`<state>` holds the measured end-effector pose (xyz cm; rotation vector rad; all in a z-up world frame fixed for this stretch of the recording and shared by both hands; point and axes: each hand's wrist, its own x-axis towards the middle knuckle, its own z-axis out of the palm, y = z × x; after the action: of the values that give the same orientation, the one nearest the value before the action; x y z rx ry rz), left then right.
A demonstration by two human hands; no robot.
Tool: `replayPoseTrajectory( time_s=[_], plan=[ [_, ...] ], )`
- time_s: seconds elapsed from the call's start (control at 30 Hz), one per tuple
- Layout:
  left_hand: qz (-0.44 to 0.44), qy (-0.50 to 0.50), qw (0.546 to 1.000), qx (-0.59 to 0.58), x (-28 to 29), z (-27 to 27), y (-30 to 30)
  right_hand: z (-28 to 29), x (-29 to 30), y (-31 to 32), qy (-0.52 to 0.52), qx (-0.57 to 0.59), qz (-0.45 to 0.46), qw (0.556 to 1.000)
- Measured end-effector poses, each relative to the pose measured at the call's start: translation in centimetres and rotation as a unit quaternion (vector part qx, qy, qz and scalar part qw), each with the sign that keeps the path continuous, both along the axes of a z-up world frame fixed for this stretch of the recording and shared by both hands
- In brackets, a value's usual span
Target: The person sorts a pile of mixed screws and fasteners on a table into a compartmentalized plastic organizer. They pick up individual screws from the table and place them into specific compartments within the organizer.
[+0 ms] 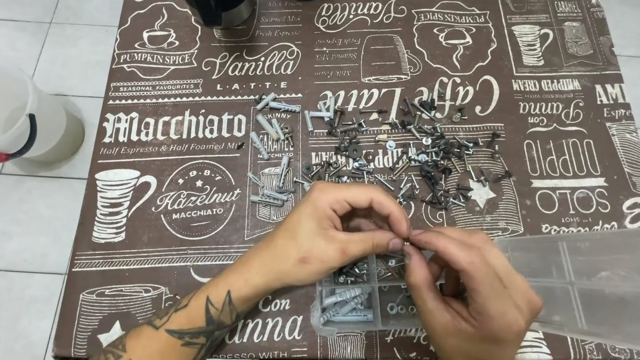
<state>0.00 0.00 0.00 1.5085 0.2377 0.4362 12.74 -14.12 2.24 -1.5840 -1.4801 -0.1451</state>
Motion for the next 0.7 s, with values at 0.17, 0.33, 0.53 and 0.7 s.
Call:
replayPoseTrajectory(
  time_s=[0.17,0.33,0.53,0.7],
  plan=[
    [0.001,0.000,1.000,-0.001,0.0,0.6,-0.2,-0.6,0.1,-0.2,-0.010,0.003,-0.005,1.000],
    [-0.011,-0.030,0.999,-0.007,0.0,0.3,-0.3,-0.4,0.0,-0.3,0.032,-0.008,-0.007,0.999],
    [-0.028,-0.028,0.999,-0.025,-0.1,0.2,-0.1,-0.1,0.4,-0.3,0.009,0.012,0.003,1.000],
    [-0.080,-0.033,0.996,-0.004,-1.0,1.0,1.0,0.5,0.3,-0.4,0.007,0.014,-0.020,1.000]
  ],
)
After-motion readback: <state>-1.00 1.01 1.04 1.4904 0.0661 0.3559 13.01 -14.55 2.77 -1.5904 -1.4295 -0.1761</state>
